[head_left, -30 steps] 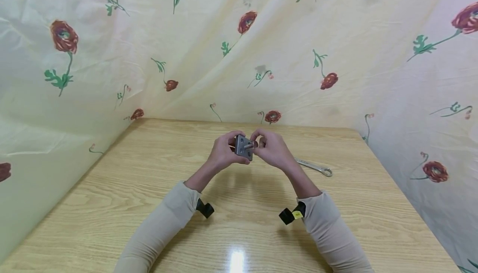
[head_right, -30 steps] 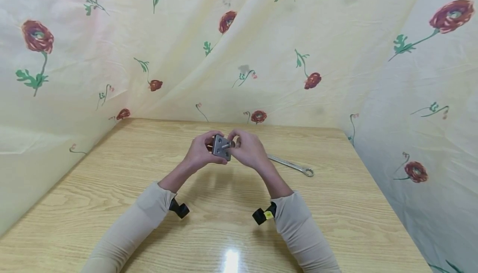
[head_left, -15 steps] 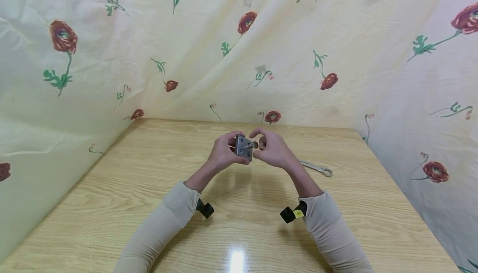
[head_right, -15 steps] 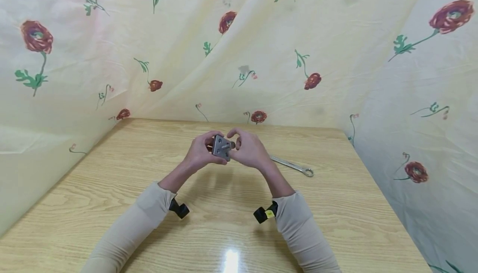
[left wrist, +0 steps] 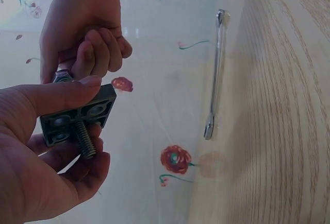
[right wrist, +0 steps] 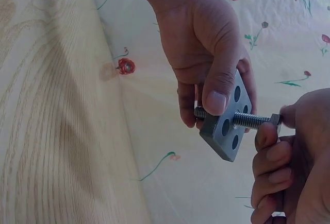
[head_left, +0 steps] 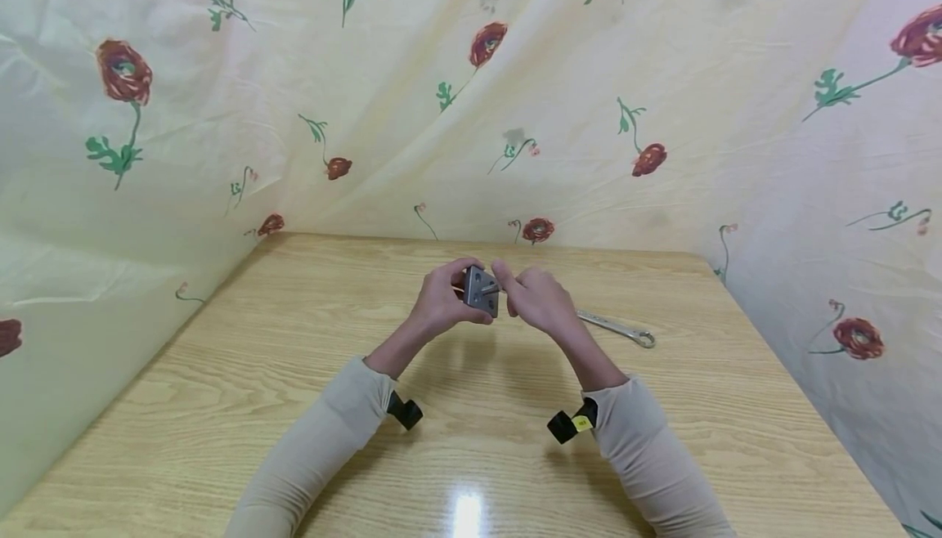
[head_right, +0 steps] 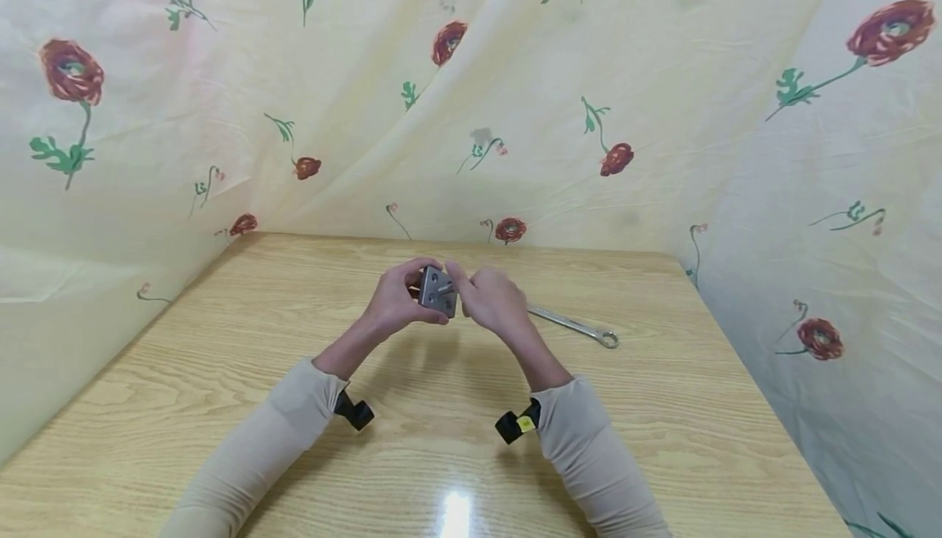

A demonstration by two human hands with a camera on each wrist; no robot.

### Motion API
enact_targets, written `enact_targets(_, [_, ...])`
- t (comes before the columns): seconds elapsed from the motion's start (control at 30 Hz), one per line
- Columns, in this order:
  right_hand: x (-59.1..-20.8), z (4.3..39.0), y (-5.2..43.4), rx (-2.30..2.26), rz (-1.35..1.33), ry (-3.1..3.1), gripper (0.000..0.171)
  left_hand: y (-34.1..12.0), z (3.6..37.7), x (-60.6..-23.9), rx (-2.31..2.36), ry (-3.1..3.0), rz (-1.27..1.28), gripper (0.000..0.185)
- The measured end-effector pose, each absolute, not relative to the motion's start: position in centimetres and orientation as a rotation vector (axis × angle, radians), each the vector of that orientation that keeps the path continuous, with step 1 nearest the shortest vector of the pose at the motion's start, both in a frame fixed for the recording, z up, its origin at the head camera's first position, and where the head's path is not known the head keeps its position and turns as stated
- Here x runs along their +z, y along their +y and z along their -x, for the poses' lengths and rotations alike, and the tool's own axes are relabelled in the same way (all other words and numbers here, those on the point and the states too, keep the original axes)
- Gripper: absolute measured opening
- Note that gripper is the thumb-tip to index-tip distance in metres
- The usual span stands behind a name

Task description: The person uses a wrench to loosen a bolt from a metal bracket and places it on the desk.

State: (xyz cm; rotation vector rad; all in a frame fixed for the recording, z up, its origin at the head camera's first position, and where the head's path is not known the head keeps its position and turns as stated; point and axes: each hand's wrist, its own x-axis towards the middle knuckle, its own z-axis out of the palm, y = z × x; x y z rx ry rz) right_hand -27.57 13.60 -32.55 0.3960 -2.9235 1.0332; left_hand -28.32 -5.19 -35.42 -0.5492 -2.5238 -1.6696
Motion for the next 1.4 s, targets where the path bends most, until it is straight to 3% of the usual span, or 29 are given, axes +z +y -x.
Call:
enact_targets(0.33, [-31.9, 27.4, 13.5, 1.068, -0.423, -2.906, 0.050, -5.2, 28.4, -35.4, -1.677, -2.521, 0.553, 0.071])
enact_targets(0.73, [-31.5, 27.3, 13.6, 1.084, -0.476, -2.844, 0.024, -5.3, 28.3, -35.4, -1.711, -2.510, 0.545, 0.070])
enact_targets(1.4, [-31.8, 27.3, 13.7, 1.089, -0.692, -2.593, 0.022, -5.4, 28.4, -35.3, -1.704, -2.515, 0.547, 0.071])
